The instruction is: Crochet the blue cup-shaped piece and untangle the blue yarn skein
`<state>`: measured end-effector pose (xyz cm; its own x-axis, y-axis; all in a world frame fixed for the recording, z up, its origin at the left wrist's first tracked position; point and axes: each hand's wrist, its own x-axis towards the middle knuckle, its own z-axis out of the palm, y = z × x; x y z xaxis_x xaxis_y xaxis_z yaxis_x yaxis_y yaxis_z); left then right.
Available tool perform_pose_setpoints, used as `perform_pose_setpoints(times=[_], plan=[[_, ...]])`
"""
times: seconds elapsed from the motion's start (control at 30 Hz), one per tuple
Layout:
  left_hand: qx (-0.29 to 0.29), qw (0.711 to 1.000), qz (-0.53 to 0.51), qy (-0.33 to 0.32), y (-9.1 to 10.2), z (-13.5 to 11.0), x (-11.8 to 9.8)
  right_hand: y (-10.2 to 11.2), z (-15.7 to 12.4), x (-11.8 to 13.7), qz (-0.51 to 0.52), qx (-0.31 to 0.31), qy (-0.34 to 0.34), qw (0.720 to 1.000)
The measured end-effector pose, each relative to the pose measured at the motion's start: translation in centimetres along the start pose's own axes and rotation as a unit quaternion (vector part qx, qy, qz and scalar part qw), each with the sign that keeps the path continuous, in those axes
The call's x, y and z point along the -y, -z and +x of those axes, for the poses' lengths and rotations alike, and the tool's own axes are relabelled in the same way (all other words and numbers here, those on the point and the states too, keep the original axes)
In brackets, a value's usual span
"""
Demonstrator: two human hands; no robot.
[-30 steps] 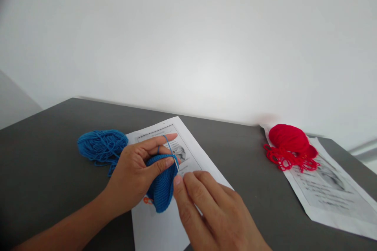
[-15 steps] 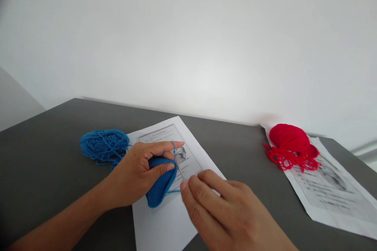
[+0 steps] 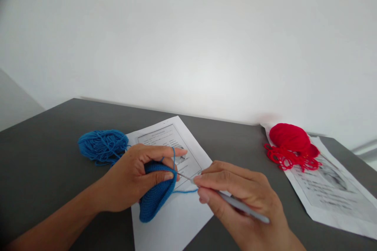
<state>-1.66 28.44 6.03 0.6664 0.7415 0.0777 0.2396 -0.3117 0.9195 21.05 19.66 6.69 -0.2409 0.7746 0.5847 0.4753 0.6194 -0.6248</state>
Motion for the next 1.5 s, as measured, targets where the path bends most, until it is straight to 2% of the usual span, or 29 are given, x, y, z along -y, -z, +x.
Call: perform_pose_setpoints(times=[0.13,0.2,0.27,0.37,0.43,0.5,0.53,0.6,0.7,0.77,0.87,0.97,1.1,1.2,1.33,1.4,1.5], plan=[[0.004,0.999,-0.048,0.002,0.1,-0.1,-0.2,-0.1,-0.3,-0.1,0.078,-0.021,-0.066,0.995],[0.012,0.996,-0.085,0.011,0.0,-0.2,-0.3,-0.3,-0.6,-0.5,0.162,-0.039,-0.129,0.978],[0.014,0.993,-0.112,0.020,-0.2,-0.2,-0.3,-0.6,-0.7,-0.9,0.277,-0.062,-0.215,0.934],[0.008,0.989,-0.142,0.047,-0.5,-0.2,-0.2,-1.5,-0.5,-1.4,0.434,-0.096,-0.336,0.831],[-0.006,0.984,-0.170,0.057,-0.8,-0.2,0.1,-2.4,-0.2,-1.4,0.499,-0.121,-0.381,0.769],[-0.042,0.981,-0.186,0.037,-1.2,-0.1,0.4,-3.5,0.2,-1.2,0.532,-0.152,-0.388,0.737],[-0.065,0.980,-0.186,0.024,-1.4,0.0,0.5,-4.1,0.3,-1.0,0.539,-0.168,-0.376,0.734],[-0.101,0.977,-0.185,0.014,-1.9,0.1,0.6,-5.3,0.3,-0.7,0.533,-0.193,-0.335,0.753],[-0.136,0.972,-0.187,0.041,-2.7,0.1,0.4,-6.7,-0.1,-0.6,0.475,-0.209,-0.267,0.812],[-0.170,0.968,-0.173,0.059,-3.1,0.0,0.3,-7.3,-0.6,-0.8,0.411,-0.219,-0.241,0.851],[-0.205,0.963,-0.150,0.085,-3.5,-0.1,0.1,-7.5,-1.2,-1.0,0.323,-0.228,-0.222,0.891],[-0.224,0.955,-0.165,0.100,-3.7,-0.1,0.1,-7.6,-1.3,-0.8,0.233,-0.217,-0.187,0.929],[-0.244,0.940,-0.218,0.096,-3.9,-0.1,0.2,-7.8,-1.5,-0.4,0.052,-0.184,-0.085,0.978],[-0.218,0.915,-0.326,0.096,-3.9,-0.1,0.3,-8.1,-1.9,-0.5,-0.095,-0.174,0.000,0.980],[-0.140,0.866,-0.470,0.101,-3.5,-0.1,0.1,-7.9,-2.1,-0.4,-0.211,-0.178,0.111,0.955],[-0.108,0.852,-0.502,0.102,-3.0,-0.2,0.0,-7.2,-1.9,-0.2,-0.233,-0.163,0.139,0.949],[-0.058,0.852,-0.511,0.103,-2.3,-0.1,0.0,-5.7,-1.6,0.2,-0.184,-0.117,0.139,0.966]])
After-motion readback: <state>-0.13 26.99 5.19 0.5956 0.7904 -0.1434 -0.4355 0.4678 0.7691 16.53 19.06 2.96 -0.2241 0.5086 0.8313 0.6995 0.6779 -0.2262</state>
